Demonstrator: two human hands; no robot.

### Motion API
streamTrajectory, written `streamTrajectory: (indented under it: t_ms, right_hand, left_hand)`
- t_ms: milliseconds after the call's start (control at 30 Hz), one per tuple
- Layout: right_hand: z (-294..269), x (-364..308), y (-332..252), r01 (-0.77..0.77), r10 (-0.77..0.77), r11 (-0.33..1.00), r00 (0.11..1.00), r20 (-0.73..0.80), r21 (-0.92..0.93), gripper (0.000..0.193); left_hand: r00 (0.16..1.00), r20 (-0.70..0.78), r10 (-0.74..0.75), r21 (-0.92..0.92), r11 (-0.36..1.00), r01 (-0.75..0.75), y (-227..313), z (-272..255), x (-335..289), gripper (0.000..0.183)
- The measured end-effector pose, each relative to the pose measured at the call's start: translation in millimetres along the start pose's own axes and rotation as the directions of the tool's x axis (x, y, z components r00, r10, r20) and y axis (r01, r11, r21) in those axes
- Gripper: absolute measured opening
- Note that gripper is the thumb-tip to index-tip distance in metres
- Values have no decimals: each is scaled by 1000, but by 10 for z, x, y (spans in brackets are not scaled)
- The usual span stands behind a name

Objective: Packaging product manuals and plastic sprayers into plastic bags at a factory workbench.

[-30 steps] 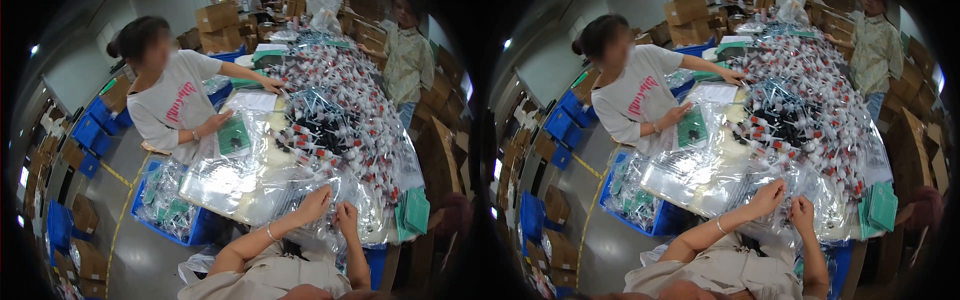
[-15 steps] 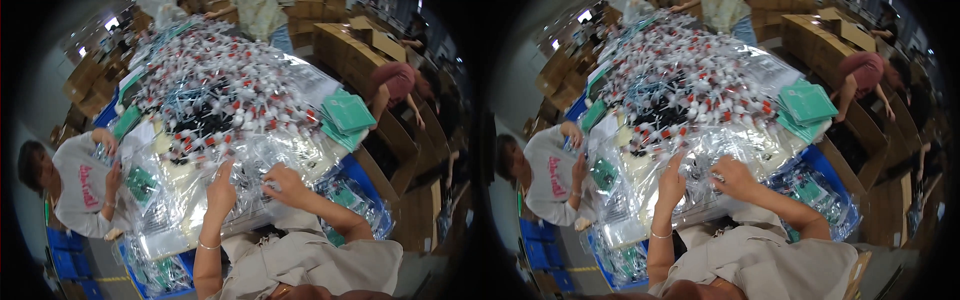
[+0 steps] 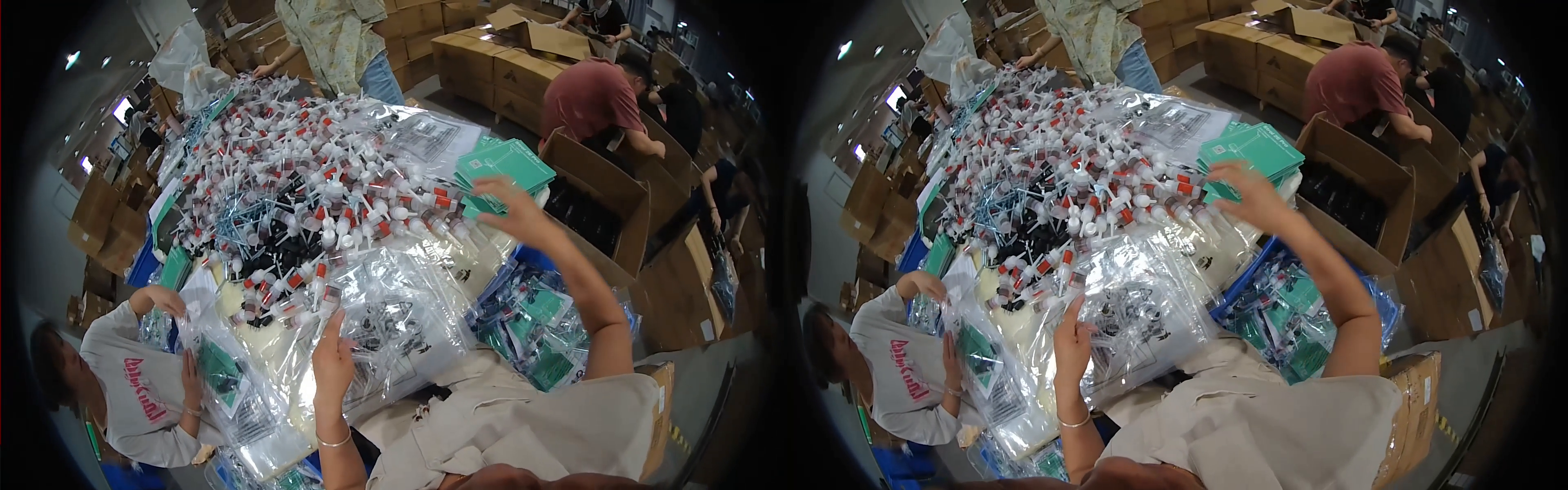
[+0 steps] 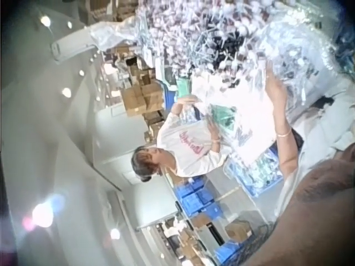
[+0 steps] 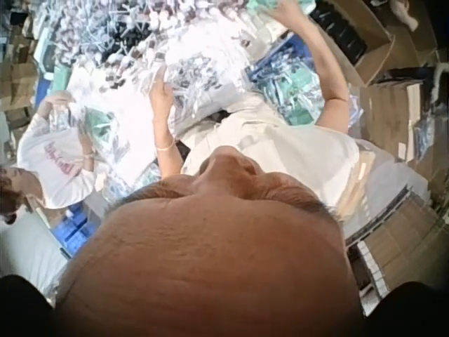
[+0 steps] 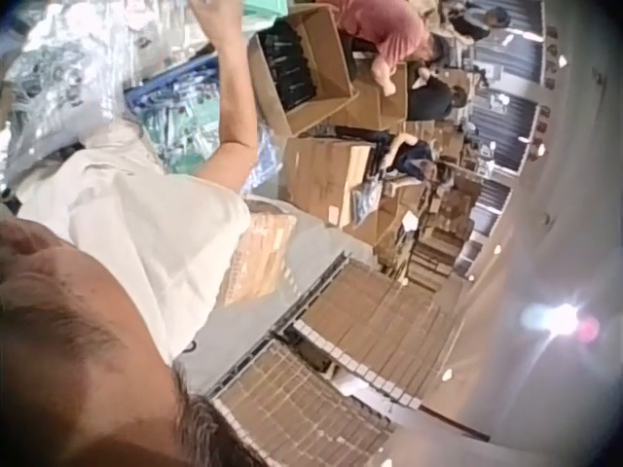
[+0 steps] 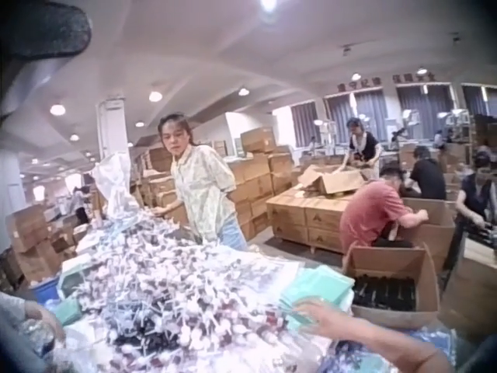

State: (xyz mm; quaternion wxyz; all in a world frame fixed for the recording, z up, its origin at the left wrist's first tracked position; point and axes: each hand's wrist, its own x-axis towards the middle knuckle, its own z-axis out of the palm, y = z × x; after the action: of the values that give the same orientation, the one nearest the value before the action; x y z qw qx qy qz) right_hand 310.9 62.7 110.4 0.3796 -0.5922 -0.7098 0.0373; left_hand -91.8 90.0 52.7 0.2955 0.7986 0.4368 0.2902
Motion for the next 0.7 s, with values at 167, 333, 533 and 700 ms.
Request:
streamTrajectory:
  t_ms: [167,333,533,700]
  right_hand:
    - [-416,28,596,-28,43,996,980,192,-83,54]
    - [-485,26,747,-142,107,986,939,327,87,38]
    - [-444,-51,659,-173,156,983,962,225,58,30]
    - [-456,20,853,-188,150,977,939,308,99,28]
  left_hand:
    - [999,-8,-37,-63,997,37,-159,119,37,53]
    - [995,3,-100,-123,987,99,-291,224,0,53]
    - [992,3,-128,-199,972,126,-285,253,-1,52]
    - [987,-7,-163,-254,954,156,-252,284,10,52]
